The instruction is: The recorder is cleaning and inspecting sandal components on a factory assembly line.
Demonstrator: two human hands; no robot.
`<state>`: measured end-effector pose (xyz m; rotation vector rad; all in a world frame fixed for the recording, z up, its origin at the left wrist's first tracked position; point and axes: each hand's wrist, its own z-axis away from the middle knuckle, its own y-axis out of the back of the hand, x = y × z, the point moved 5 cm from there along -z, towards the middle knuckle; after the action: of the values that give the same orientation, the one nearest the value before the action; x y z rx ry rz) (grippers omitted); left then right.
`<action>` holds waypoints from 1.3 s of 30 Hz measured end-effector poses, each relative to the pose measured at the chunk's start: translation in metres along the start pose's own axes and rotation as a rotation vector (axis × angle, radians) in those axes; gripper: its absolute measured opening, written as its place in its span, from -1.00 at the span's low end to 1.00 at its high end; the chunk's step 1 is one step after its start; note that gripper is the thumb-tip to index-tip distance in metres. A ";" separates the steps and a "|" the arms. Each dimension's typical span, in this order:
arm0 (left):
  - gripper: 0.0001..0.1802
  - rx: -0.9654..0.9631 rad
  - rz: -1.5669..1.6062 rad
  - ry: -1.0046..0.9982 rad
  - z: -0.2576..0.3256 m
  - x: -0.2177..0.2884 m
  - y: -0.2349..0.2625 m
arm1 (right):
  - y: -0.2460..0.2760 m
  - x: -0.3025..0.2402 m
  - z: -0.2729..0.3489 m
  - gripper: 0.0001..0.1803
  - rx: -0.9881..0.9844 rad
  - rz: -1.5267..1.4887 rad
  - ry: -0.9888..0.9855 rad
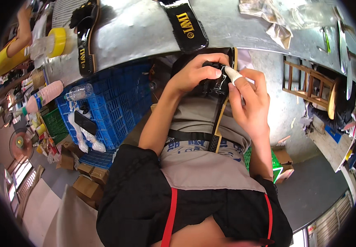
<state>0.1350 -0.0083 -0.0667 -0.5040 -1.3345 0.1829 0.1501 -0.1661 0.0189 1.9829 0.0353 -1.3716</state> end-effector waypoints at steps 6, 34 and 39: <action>-0.62 0.009 -0.057 -0.005 0.001 -0.021 -0.005 | -0.003 0.009 0.039 -0.38 -0.163 0.248 0.049; -0.64 0.237 -0.304 -0.173 0.025 0.019 -0.014 | 0.008 0.064 0.026 -0.60 -0.093 -0.921 -0.163; -0.55 0.546 -0.488 -0.238 0.116 0.087 -0.006 | 0.009 0.068 0.024 -0.64 0.001 -1.133 -0.245</action>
<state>0.0432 0.0502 0.0298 0.3149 -1.5246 0.1959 0.1643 -0.2107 -0.0364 1.7859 1.1854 -2.2541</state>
